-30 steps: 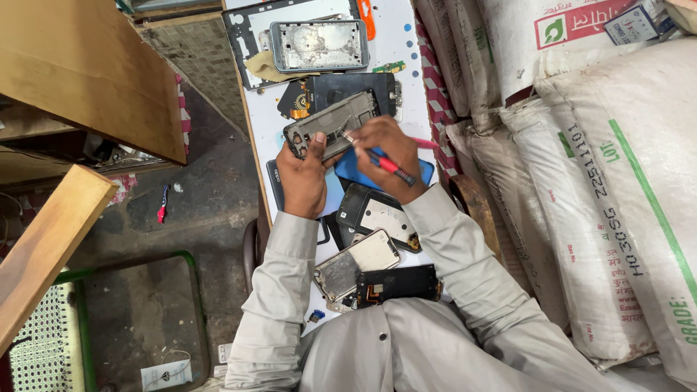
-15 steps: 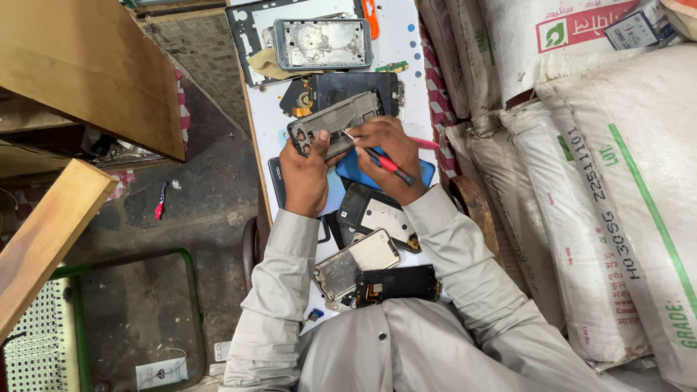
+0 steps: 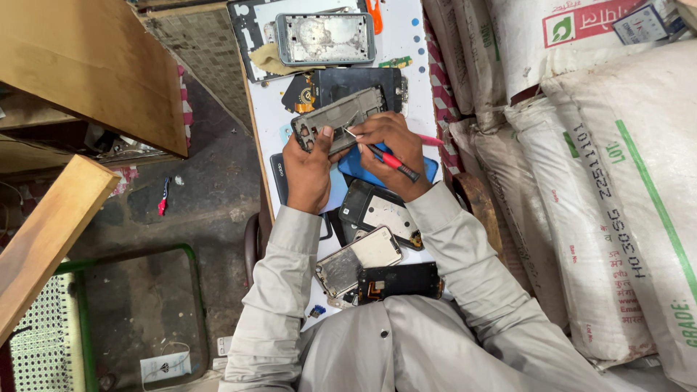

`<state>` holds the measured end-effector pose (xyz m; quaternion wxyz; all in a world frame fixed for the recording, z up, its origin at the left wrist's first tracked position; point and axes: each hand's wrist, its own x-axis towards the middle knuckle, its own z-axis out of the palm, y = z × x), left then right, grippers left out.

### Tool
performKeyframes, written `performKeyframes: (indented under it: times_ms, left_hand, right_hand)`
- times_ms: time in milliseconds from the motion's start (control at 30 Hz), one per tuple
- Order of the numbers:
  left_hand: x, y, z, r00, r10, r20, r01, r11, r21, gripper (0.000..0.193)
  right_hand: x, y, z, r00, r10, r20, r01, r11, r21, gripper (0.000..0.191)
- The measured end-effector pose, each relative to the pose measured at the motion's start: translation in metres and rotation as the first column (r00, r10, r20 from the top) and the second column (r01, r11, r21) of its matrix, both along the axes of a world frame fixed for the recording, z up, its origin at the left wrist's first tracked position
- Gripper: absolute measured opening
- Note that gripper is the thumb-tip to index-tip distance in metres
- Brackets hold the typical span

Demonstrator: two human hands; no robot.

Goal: The person cleans the inside of a disassembled mobile phone with a pink brush and then uses a screwdriver to remove screws from the phone's internal frame. The person works on one phone at a time while sitting on the floor.

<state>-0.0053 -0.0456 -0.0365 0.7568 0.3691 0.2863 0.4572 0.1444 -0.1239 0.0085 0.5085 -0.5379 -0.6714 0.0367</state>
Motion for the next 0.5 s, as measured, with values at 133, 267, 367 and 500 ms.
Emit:
performKeyframes:
  times_ms: [133, 267, 367, 500]
  left_hand:
    - [0.0001, 0.0007, 0.0005, 1.0, 0.001, -0.016, -0.001, 1.0, -0.008, 0.024]
    - [0.0001, 0.0007, 0.0019, 1.0, -0.008, -0.007, 0.008, 1.0, -0.012, 0.024]
    - [0.0004, 0.0005, 0.0026, 1.0, -0.003, 0.009, 0.003, 1.0, -0.008, 0.023]
    - [0.0003, -0.0003, 0.0022, 1.0, 0.006, -0.019, -0.006, 1.0, -0.008, 0.022]
  right_hand:
    - [0.0002, -0.0003, -0.0003, 1.0, 0.002, 0.028, -0.002, 1.0, 0.003, 0.023]
    - [-0.0022, -0.0005, -0.0012, 0.999, -0.023, 0.022, 0.023, 1.0, 0.016, 0.022]
    - [-0.0023, -0.0005, -0.0014, 1.0, -0.005, 0.0, 0.005, 1.0, 0.014, 0.021]
    - [-0.0028, -0.0012, -0.0019, 1.0, -0.014, -0.015, 0.014, 1.0, -0.001, 0.022]
